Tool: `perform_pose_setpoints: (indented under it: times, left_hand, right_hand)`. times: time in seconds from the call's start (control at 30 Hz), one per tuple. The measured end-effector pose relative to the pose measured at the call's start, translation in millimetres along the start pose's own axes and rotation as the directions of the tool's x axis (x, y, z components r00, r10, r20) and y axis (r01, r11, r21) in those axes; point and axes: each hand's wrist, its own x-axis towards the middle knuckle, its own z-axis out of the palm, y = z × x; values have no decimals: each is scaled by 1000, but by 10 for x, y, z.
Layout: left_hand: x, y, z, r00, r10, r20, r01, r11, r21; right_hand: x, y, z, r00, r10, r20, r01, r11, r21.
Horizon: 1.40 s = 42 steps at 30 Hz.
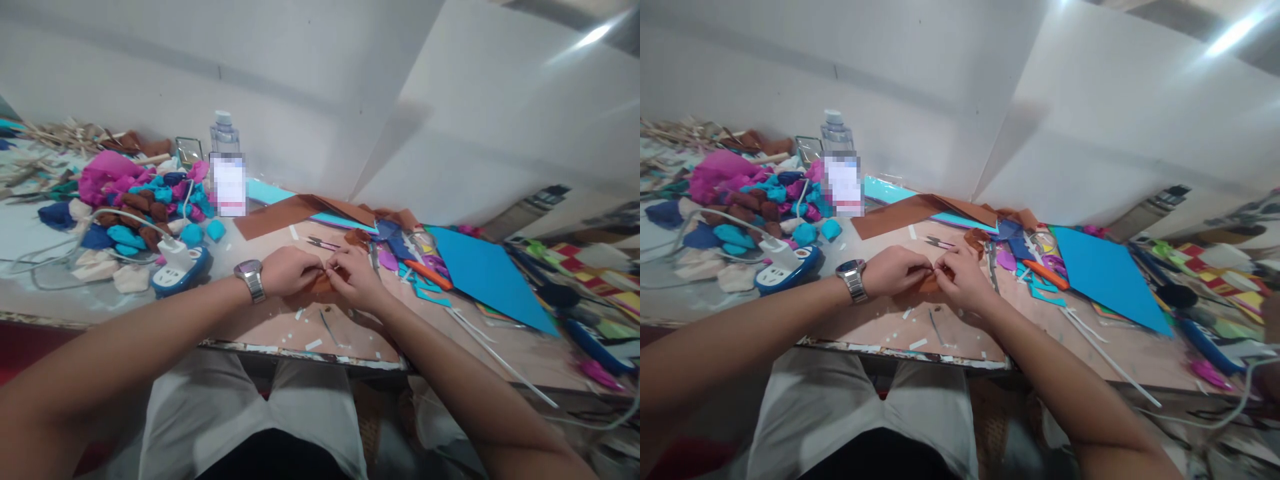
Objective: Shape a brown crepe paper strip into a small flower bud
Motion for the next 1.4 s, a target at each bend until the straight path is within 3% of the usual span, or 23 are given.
perform_pose_setpoints:
  times: [0.4, 0.77, 1.1, 1.4]
  left_hand:
    - [-3, -58, -18, 998, -49, 33, 55, 967, -248]
    - [5, -88, -6, 994, -90, 55, 101, 961, -259]
    - [13, -135, -35, 992, -113, 65, 129, 909, -395]
    - [13, -126, -90, 987, -92, 133, 137, 911, -390]
  right_hand:
    - [-11, 17, -6, 1000, -3, -27, 3, 1000, 13]
    - [-12, 26, -3, 1000, -7, -6, 8, 1000, 12]
    - [-2, -20, -62, 999, -12, -50, 11, 1000, -19]
    - [-6, -49, -57, 1000, -15, 13, 15, 1000, -19]
